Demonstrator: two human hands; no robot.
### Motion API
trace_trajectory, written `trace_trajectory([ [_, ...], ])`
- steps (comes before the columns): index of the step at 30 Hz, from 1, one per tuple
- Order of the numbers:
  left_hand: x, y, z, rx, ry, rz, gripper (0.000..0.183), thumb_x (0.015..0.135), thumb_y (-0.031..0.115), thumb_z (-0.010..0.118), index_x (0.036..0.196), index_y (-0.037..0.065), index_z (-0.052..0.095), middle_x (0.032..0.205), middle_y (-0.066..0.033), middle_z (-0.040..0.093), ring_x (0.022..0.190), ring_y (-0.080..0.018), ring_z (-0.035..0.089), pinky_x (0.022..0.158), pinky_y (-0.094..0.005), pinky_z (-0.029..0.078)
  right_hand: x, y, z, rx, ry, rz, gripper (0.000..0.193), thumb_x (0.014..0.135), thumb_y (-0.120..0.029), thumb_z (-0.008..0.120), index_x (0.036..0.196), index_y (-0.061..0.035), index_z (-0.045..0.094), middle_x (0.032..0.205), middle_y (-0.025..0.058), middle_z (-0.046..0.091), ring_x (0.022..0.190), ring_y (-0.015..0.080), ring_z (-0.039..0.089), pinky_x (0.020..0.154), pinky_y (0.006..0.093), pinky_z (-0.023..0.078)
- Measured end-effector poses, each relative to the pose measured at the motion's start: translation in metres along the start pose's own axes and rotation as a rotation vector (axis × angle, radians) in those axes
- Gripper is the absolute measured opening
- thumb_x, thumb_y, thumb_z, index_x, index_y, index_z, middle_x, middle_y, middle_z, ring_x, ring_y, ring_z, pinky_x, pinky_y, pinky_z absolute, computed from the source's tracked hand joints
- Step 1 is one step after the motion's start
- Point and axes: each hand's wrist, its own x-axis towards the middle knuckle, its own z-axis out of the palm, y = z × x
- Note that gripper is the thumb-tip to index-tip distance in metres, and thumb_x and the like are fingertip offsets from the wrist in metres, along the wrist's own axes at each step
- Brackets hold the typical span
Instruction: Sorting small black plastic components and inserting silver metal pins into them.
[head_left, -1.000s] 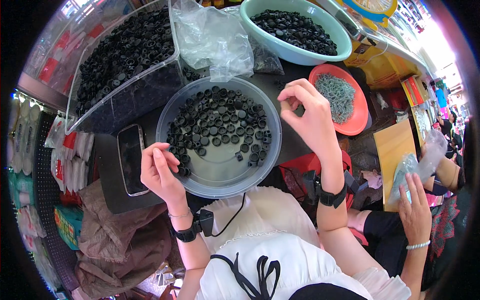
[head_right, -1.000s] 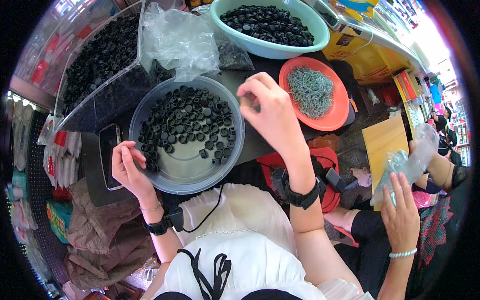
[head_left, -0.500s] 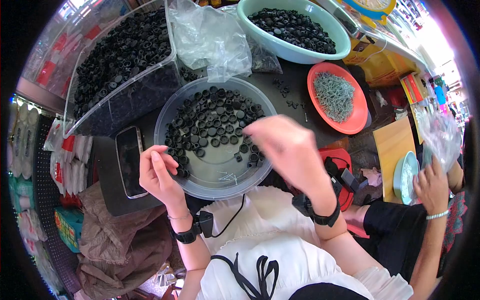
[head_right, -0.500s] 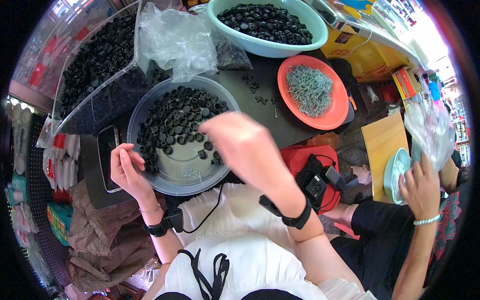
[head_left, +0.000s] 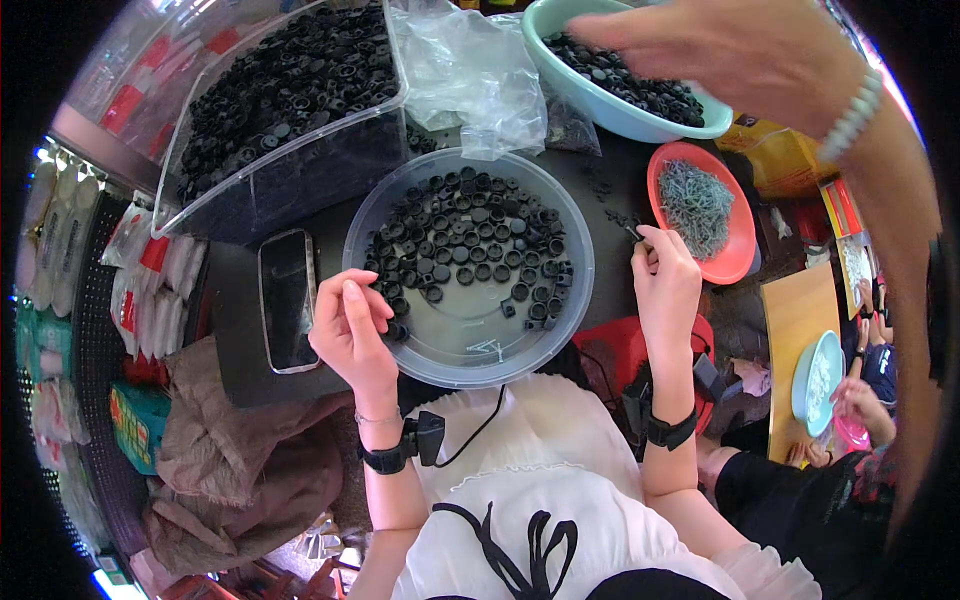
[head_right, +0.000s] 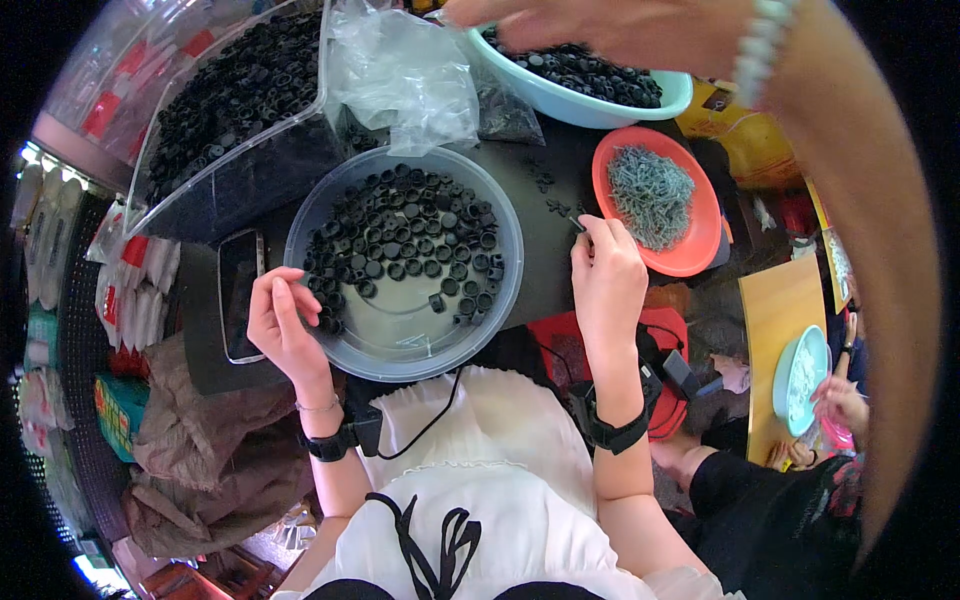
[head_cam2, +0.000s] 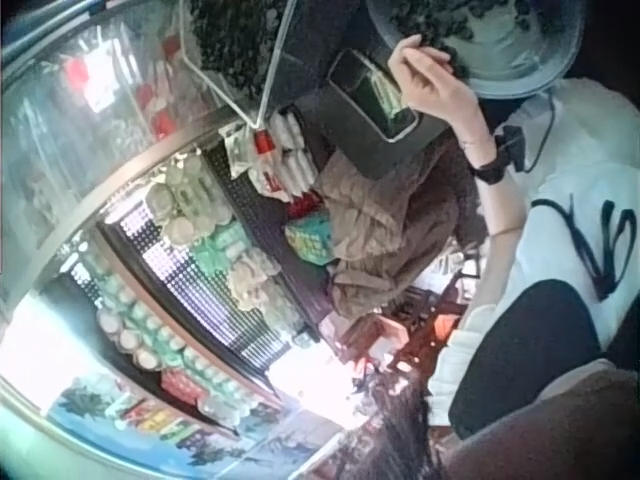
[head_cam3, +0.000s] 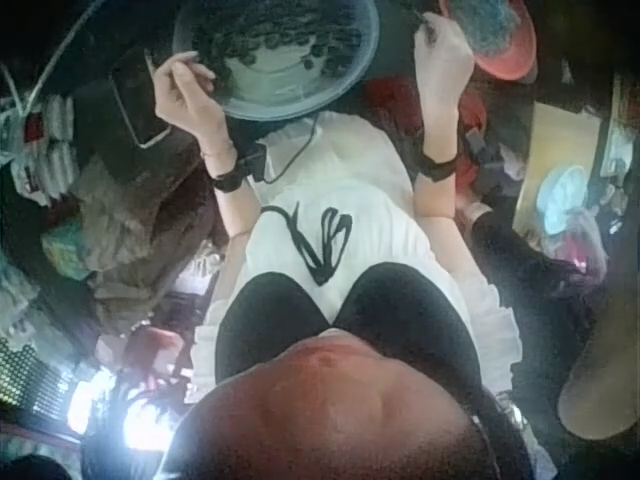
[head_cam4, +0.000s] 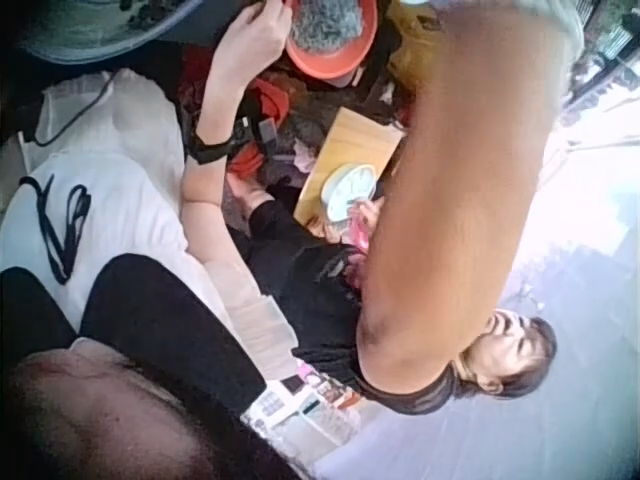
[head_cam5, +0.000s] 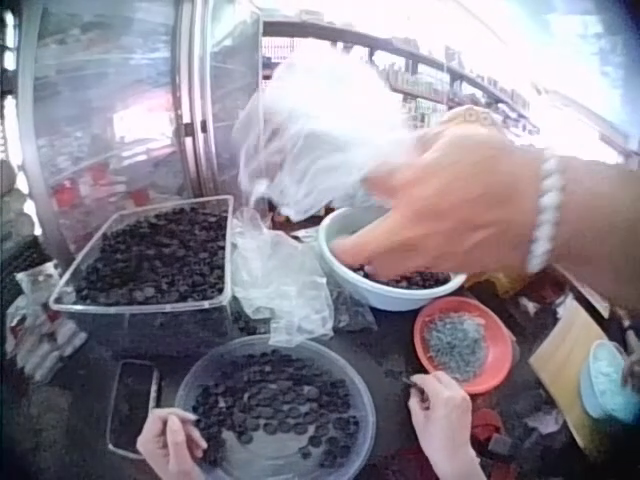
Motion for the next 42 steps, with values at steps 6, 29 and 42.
trace_trajectory([
  [6, -0.001, 0.0, -0.003, 0.007, -0.052, -0.031, 0.025, 0.109, 0.015, 0.049, 0.101, 0.002, 0.067, 0.068, 0.0013, 0.058, 0.058, -0.0024, 0.045, 0.053, -0.0183, 0.031, 0.0, -0.001, 0.012, -0.152, -0.006, -0.14, 0.016, 0.092, -0.008, 0.069, 0.106, -0.0007, 0.072, 0.101, 0.0135, 0.066, 0.084, 0.0329, 0.069, 0.076, 0.0428, 0.056],
  [29, 0.03, 0.03, 0.003, 0.607, -0.645, 0.217, 0.038, 0.084, 0.001, 0.066, 0.122, 0.003, 0.062, 0.117, -0.0127, 0.064, 0.1, -0.0303, 0.064, 0.09, -0.0375, 0.053, -0.021, -0.066, -0.032, 0.475, -0.046, -0.159, 0.017, 0.089, 0.007, 0.067, 0.104, 0.0005, 0.07, 0.093, 0.0101, 0.067, 0.075, 0.0175, 0.062, 0.069, 0.03, 0.051],
  [42, 0.056, 0.01, 0.038, 0.803, -0.757, 0.409, 0.023, 0.091, 0.007, 0.068, 0.113, 0.006, 0.071, 0.111, -0.0102, 0.062, 0.111, -0.0303, 0.061, 0.094, -0.0412, 0.053, -0.027, -0.081, -0.023, 0.707, -0.082, -0.108, 0.015, 0.084, 0.009, 0.071, 0.096, 0.0011, 0.068, 0.089, 0.0076, 0.068, 0.074, 0.0153, 0.06, 0.071, 0.0273, 0.05],
])
